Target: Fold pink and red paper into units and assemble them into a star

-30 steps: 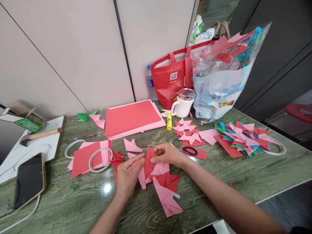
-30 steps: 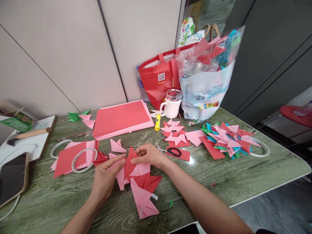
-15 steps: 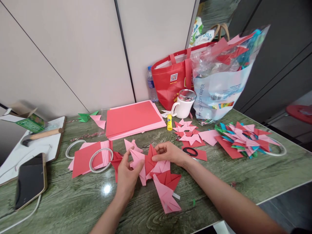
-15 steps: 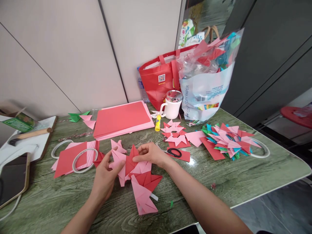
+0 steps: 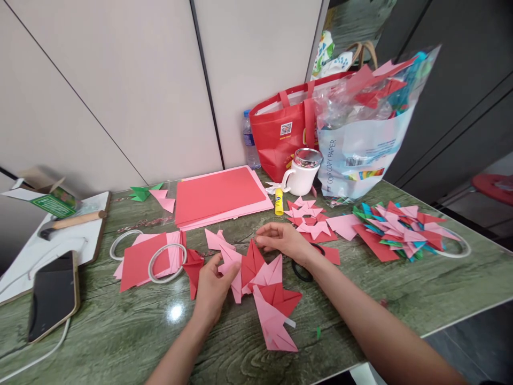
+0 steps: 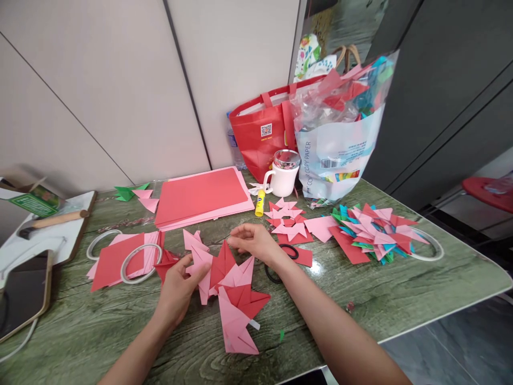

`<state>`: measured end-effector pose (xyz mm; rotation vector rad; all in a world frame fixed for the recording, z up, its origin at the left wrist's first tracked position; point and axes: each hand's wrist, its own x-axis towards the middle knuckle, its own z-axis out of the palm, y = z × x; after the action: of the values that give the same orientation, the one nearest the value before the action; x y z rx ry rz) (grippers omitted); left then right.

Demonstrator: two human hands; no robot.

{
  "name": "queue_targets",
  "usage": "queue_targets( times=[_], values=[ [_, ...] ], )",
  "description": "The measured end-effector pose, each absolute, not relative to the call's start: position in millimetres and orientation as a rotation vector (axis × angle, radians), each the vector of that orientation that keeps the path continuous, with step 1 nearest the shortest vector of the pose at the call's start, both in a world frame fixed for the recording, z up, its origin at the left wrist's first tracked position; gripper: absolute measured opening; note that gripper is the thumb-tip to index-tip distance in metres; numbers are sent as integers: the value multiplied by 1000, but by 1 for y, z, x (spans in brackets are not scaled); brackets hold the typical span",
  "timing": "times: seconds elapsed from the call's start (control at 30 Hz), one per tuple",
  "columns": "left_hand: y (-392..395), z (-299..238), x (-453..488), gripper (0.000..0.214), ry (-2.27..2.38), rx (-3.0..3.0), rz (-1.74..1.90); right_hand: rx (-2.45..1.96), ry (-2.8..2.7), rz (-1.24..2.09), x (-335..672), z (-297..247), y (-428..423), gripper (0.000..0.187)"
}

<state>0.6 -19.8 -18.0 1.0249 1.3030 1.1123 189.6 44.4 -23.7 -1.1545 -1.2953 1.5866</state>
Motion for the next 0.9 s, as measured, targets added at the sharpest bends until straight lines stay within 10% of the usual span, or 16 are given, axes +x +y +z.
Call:
queue_targets(
  times=[0.9],
  values=[
    [4, -16, 0, 27, 1443, 1570, 887, -1190, -1375, 1269, 183, -34, 49, 24]
  ],
)
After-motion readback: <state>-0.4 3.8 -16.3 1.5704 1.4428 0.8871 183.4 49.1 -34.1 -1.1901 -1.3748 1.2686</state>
